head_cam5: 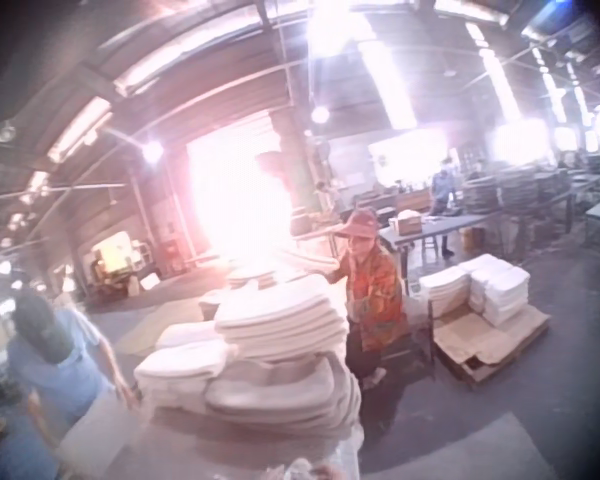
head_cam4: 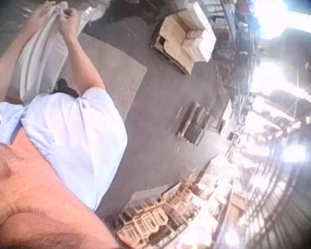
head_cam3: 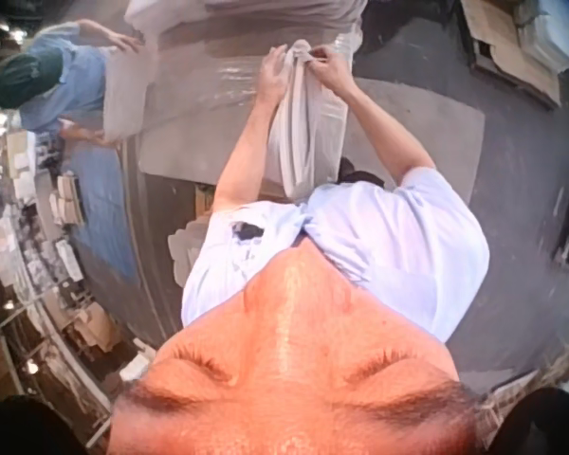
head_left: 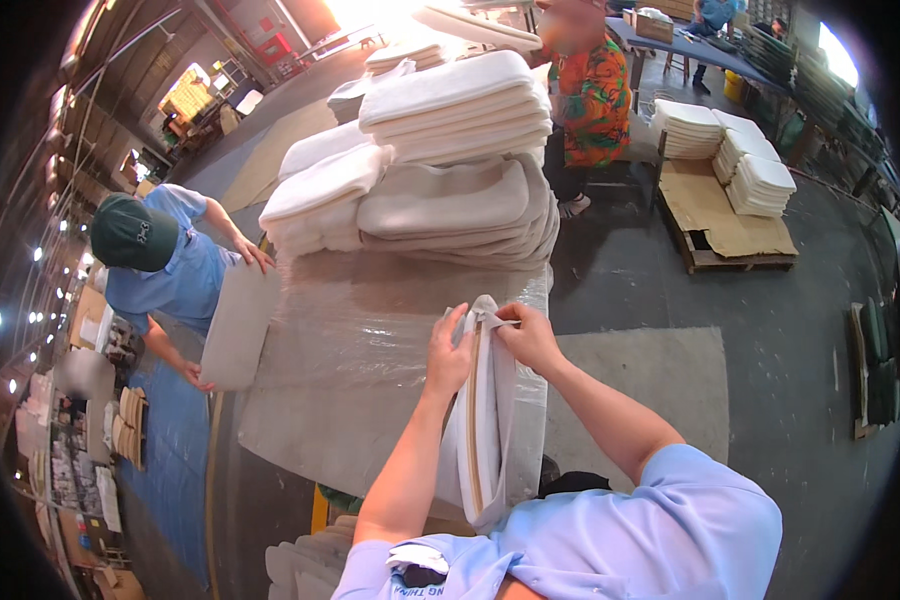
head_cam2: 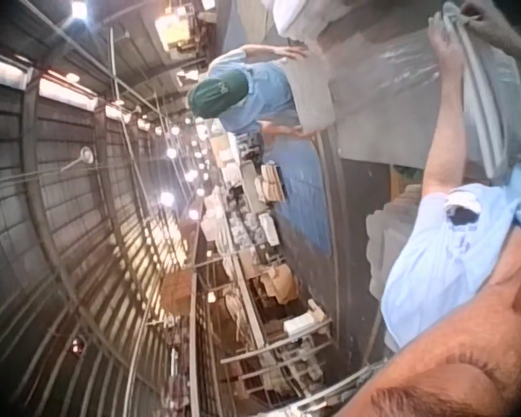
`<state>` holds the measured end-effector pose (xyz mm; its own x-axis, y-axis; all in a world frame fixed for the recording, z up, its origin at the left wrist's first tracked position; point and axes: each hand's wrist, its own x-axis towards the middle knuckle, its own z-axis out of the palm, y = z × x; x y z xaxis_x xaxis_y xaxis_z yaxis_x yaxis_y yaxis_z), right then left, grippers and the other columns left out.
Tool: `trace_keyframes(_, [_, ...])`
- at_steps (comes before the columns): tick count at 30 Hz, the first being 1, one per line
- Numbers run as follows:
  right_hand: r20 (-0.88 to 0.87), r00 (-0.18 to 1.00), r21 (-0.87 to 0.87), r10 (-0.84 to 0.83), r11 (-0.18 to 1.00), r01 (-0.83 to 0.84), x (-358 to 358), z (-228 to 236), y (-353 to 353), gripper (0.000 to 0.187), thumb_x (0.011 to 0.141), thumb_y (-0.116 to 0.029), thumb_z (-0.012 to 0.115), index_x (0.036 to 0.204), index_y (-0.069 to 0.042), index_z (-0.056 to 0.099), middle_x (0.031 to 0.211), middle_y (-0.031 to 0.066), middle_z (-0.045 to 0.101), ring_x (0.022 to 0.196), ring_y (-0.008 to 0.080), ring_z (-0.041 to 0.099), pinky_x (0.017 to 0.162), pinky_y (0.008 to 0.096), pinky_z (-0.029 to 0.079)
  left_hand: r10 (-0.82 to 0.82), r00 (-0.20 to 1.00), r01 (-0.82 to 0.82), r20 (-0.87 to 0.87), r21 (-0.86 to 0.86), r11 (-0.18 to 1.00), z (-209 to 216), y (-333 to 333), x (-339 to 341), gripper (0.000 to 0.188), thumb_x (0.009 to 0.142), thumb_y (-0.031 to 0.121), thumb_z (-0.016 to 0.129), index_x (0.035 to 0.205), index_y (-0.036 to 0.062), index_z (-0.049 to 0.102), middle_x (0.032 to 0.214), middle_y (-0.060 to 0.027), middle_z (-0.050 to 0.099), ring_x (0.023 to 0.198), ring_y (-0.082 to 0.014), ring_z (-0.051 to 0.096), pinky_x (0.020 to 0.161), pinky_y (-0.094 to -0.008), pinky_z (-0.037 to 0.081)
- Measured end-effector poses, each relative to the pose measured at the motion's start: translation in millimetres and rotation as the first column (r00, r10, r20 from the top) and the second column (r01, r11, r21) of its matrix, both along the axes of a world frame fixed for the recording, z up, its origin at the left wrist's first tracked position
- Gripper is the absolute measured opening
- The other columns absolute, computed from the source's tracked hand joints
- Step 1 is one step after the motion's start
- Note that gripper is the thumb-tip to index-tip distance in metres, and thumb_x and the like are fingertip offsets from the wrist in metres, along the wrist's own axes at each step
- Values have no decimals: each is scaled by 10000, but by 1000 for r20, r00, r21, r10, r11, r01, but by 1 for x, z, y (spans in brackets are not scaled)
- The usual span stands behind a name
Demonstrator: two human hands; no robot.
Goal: The person inserts foam inserts into fabric cushion covers and stacks the finished cushions. They repeatedly pick up a foam piece, place it into a cover, and set the completed cushion aside on a growing stack.
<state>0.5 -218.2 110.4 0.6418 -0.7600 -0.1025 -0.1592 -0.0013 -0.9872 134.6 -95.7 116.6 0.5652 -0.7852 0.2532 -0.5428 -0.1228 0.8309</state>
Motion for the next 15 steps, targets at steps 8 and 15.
trace_keyframes(8, [-113, 993, -141, -30, 990, 14, 0, -14, -29, 348, 997, -319, 647, 1027, 18, 727, 908, 245, 728, 821, 332, 714, 751, 457, 520, 20, 996, -22, 90, 17, 1000, -5, -57, -5, 244, 902, 59, 691, 1135, 35, 757, 1174, -147, 725, 1108, -322, 690, 963, -405, 538])
trace_keyframes(15, [-228, 956, -304, 182, 920, -248, 1, -6, -41, 356, 1018, -318, 597, 986, 21, 700, 936, 260, 697, 909, 442, 670, 820, 487, 513, 5, 986, 10, 164, -91, 996, -11, -65, 0, 107, 905, 31, 698, 1006, 25, 733, 1066, -145, 737, 997, -315, 713, 886, -409, 559])
